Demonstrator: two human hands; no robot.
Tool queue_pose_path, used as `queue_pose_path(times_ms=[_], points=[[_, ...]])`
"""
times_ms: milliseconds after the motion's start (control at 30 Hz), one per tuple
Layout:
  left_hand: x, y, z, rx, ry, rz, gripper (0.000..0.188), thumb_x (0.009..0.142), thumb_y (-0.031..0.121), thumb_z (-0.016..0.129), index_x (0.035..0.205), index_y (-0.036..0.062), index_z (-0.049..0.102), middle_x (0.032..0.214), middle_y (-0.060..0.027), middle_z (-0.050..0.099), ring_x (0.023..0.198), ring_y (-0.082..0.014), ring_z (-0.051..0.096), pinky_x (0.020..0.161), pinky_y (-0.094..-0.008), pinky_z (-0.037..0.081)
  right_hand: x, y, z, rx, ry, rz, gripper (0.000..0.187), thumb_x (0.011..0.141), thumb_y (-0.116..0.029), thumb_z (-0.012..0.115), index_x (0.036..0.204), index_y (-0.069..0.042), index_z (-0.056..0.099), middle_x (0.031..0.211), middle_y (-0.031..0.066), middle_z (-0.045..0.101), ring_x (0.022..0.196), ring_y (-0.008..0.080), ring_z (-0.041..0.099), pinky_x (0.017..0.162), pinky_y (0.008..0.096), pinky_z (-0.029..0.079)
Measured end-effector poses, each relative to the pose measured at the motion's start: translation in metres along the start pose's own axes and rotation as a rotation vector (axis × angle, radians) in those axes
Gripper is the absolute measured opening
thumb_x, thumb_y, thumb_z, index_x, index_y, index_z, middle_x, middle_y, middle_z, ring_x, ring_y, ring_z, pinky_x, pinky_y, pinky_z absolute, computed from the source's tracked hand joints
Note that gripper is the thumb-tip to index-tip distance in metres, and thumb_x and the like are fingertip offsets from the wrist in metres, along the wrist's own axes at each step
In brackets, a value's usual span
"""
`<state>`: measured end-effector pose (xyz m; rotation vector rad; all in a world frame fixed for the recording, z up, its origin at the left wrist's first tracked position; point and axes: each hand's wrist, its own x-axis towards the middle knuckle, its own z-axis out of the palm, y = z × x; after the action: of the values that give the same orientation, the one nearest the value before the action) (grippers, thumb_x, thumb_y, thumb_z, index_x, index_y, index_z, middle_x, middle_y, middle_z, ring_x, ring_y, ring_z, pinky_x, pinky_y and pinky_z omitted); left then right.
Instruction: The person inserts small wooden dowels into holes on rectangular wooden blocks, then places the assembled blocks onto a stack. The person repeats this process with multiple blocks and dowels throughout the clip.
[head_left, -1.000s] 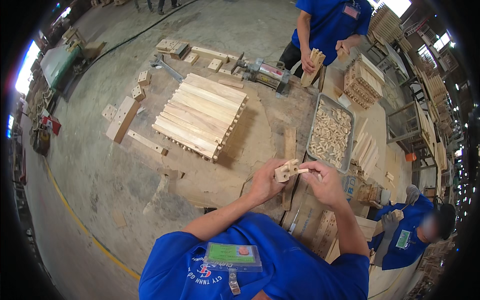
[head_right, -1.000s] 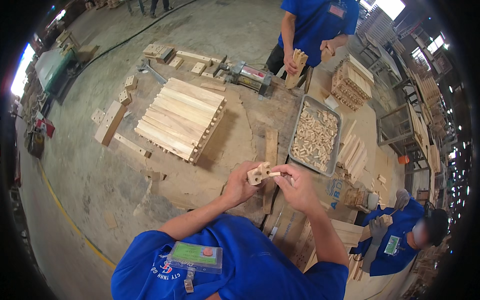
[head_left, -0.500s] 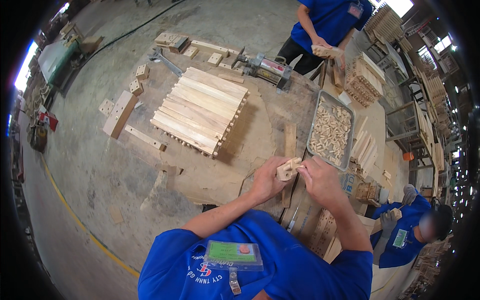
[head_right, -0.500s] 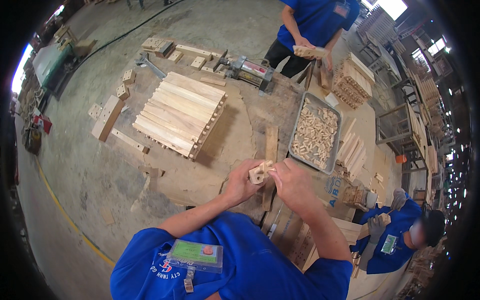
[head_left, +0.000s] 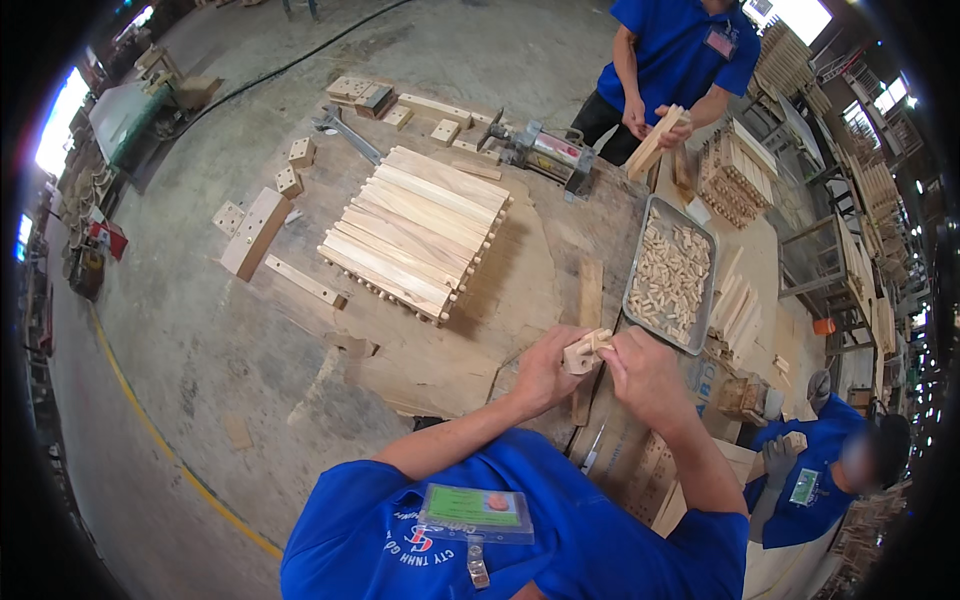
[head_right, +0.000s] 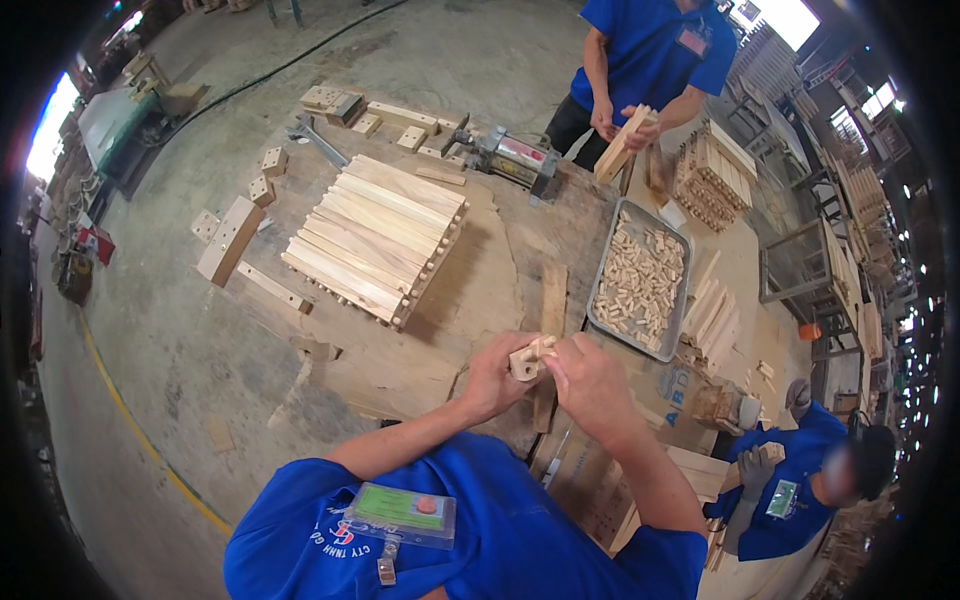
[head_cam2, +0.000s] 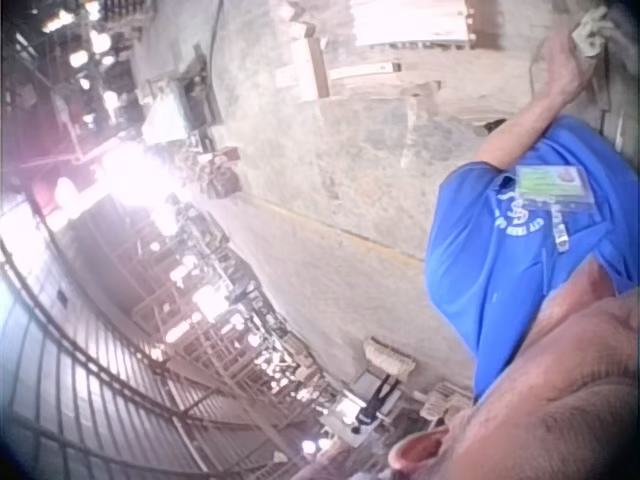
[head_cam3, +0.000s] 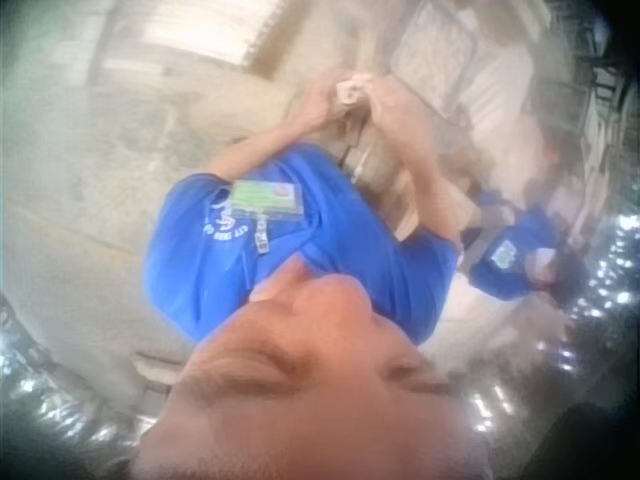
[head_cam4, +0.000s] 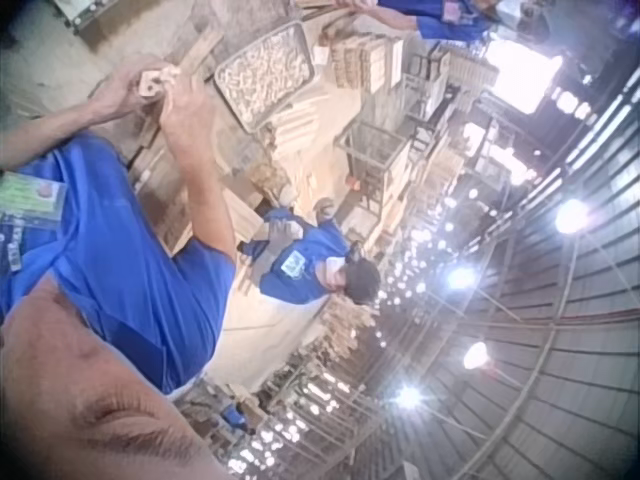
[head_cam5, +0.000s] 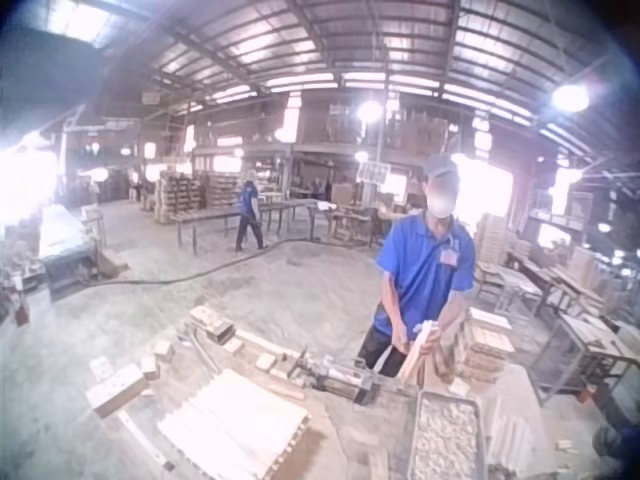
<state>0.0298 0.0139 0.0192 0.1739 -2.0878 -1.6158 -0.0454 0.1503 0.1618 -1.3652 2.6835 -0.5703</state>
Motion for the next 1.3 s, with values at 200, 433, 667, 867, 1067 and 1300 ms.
queue_pose_path(times_ms=[200, 433, 667, 867, 1067, 1300], points=[[-0.001, 0.001, 0.002, 0.030, -0.013, -0.034, 0.048, 0.082, 0.016, 0.090, 0.127, 0.0104, 0.073, 0.113, -0.0120, 0.073, 0.103, -0.0341, 0.072, 0.088, -0.0412, 0.058, -0.003, 0.001, -0.001, -0.014, 0.007, -0.001, 0.017, 0.097, -0.016, 0.073, 0.097, -0.001, 0.066, 0.089, 0.0175, 0.062, 0.082, 0.0415, 0.063, 0.070, 0.0480, 0.051], [-0.008, -0.008, 0.007, -0.054, 0.068, -0.079, 0.047, 0.084, 0.017, 0.091, 0.127, 0.0090, 0.073, 0.112, -0.0112, 0.073, 0.101, -0.0293, 0.073, 0.087, -0.0386, 0.057, -0.006, 0.002, -0.014, 0.245, -0.142, 0.295, 0.010, 0.101, -0.011, 0.070, 0.102, -0.001, 0.067, 0.090, 0.0101, 0.067, 0.078, 0.0219, 0.069, 0.067, 0.0407, 0.053], [0.002, -0.003, -0.001, -0.034, 0.012, -0.068, 0.048, 0.085, 0.016, 0.091, 0.128, 0.0077, 0.072, 0.111, -0.0118, 0.073, 0.101, -0.0279, 0.073, 0.088, -0.0373, 0.057, -0.068, 0.086, 0.052, 1.445, -0.041, 0.836, 0.016, 0.102, 0.001, 0.062, 0.117, -0.003, 0.062, 0.106, 0.0102, 0.068, 0.101, 0.0250, 0.072, 0.092, 0.0394, 0.061], [0.001, -0.004, -0.001, -0.048, 0.029, -0.087, 0.046, 0.086, 0.015, 0.090, 0.128, 0.0059, 0.072, 0.111, -0.0117, 0.073, 0.101, -0.0270, 0.072, 0.089, -0.0368, 0.057, -0.074, 0.063, 0.056, 1.440, 0.112, 0.790, 0.022, 0.098, 0.001, 0.072, 0.115, 0.000, 0.059, 0.101, 0.0124, 0.070, 0.093, 0.0251, 0.075, 0.082, 0.0362, 0.064], [0.002, -0.003, -0.002, -0.023, -0.008, -0.100, 0.049, 0.088, 0.017, 0.089, 0.132, 0.0057, 0.071, 0.112, -0.0116, 0.073, 0.102, -0.0257, 0.073, 0.089, -0.0363, 0.057, -0.066, 0.053, 0.041, 1.075, -0.077, 0.759, 0.017, 0.100, -0.008, 0.075, 0.109, 0.001, 0.064, 0.092, 0.0067, 0.069, 0.071, 0.0146, 0.071, 0.059, 0.0270, 0.059], [-0.002, -0.010, 0.001, -0.049, -0.004, -0.095, 0.050, 0.090, 0.019, 0.089, 0.134, 0.0069, 0.069, 0.114, -0.0122, 0.073, 0.105, -0.0261, 0.073, 0.091, -0.0365, 0.057, -0.040, 0.013, 0.002, 0.752, 0.055, 0.317, 0.012, 0.100, -0.007, 0.074, 0.108, 0.001, 0.071, 0.084, 0.0035, 0.069, 0.068, 0.0095, 0.067, 0.060, 0.0242, 0.055]])
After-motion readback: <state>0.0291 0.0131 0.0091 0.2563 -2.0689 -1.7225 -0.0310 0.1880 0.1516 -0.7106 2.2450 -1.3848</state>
